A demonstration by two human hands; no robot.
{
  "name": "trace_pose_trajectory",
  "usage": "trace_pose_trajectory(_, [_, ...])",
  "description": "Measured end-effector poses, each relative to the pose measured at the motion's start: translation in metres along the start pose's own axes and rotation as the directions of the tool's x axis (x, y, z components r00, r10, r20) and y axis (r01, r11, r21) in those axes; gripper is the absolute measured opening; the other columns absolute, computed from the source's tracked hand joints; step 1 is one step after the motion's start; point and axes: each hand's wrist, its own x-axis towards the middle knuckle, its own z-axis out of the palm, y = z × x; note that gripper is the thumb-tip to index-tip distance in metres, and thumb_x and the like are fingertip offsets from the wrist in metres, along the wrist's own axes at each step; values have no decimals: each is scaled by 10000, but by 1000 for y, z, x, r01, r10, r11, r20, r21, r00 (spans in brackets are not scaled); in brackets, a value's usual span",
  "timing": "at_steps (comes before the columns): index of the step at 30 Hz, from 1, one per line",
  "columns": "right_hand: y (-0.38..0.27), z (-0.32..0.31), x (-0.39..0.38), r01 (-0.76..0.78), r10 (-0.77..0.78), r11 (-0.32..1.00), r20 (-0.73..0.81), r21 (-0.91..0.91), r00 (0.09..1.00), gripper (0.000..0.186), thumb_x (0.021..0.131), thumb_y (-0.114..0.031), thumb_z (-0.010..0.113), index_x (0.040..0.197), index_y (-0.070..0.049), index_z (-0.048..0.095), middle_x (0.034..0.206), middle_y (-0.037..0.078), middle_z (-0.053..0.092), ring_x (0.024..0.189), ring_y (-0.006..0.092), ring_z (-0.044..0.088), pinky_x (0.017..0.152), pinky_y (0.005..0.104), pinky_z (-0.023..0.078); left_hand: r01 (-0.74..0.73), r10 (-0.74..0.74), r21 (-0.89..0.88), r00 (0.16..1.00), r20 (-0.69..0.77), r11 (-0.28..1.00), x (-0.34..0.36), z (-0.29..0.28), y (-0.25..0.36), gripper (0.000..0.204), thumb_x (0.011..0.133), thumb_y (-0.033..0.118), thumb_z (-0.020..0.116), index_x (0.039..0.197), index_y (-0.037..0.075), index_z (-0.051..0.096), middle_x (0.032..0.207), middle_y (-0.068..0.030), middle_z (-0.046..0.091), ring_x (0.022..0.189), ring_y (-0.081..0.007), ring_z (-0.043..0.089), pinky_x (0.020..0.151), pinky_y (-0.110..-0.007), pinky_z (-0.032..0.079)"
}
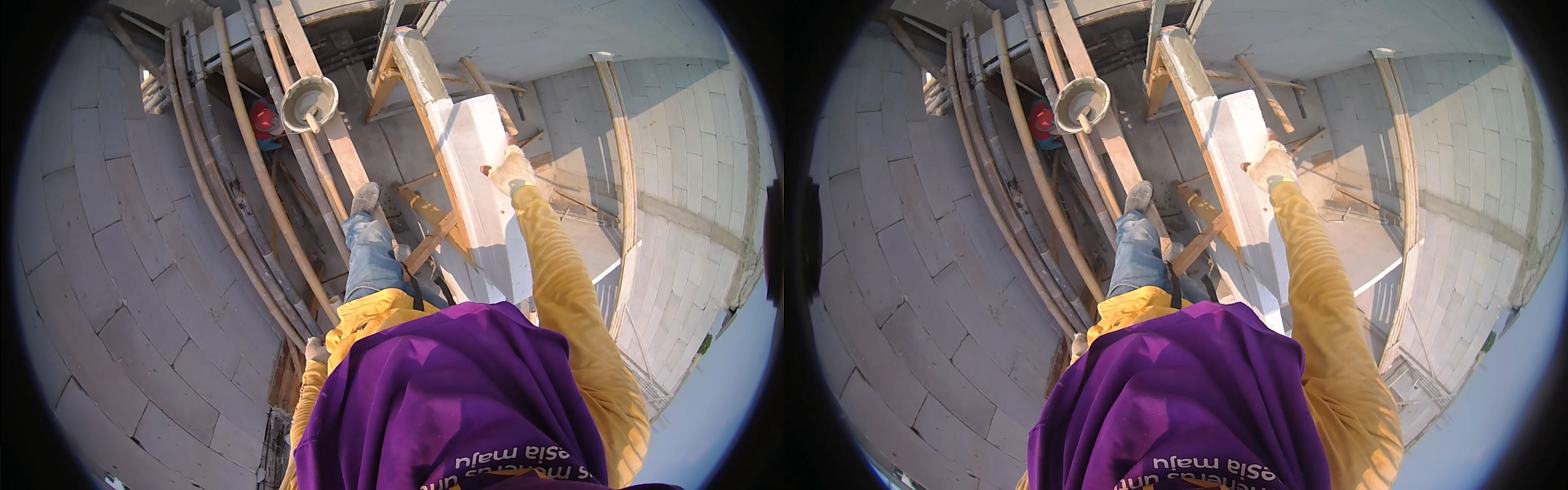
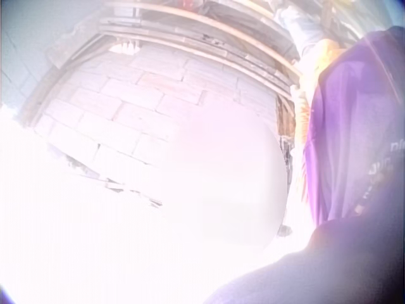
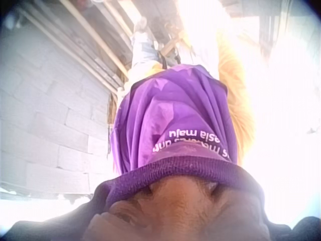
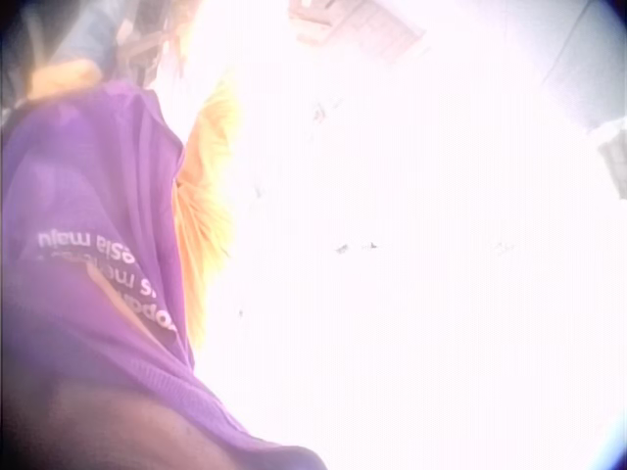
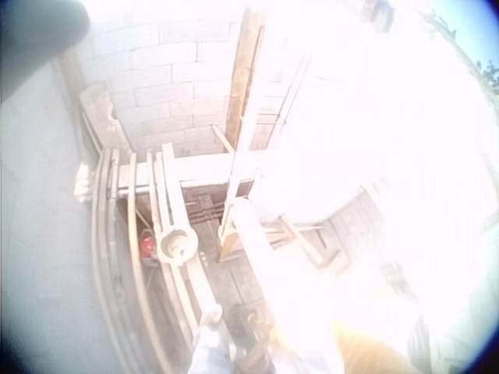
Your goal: The person, using a trowel, applies mortar from a bucket onto the edge of a curved concrete wall while standing on a wooden scaffold.
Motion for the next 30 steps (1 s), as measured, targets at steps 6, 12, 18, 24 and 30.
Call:
trace_pose_trajectory(6, [23,21,15,30,-31,999,-51,-16,998,977,742,-266,822,1506,-46,254,1406,225,499,1296,368,491,1078,406,414,58,-58,11,998,15,998,-9,-20,28,567,682,494,753,1000,25,732,976,-269,693,1006,-377,670,865,-429,518])
trace_pose_trajectory(12, [-4,-3,-9,17,-15,998,-46,61,999,937,715,-216,839,1464,-25,309,1359,250,529,1249,380,531,1039,411,440,24,-47,204,993,111,979,27,-8,-10,572,712,485,722,954,-31,678,994,-292,680,1017,-411,657,855,-453,513])
trace_pose_trajectory(18, [8,8,12,62,-60,997,-50,45,997,922,689,-220,865,1413,10,344,1290,273,568,1204,393,562,998,409,463,160,-169,147,984,49,976,16,-54,108,472,770,350,625,965,-80,647,1002,-308,672,1009,-425,654,875,-469,519])
trace_pose_trajectory(24, [18,15,28,-43,39,995,52,89,998,1025,650,-278,893,1455,-17,314,1308,252,566,1211,393,555,1003,422,462,44,-33,-175,997,63,984,85,-97,164,435,809,204,630,1150,-63,593,1038,-246,668,1005,-350,653,869,-388,505])
trace_pose_trajectory(30, [15,13,31,-39,38,998,-30,-39,999,933,613,-152,916,1369,40,403,1195,261,629,1151,391,598,959,403,481,-73,88,-388,996,21,919,143,-144,202,388,846,133,603,1187,-51,579,1057,-159,663,966,-238,634,860,-312,489])
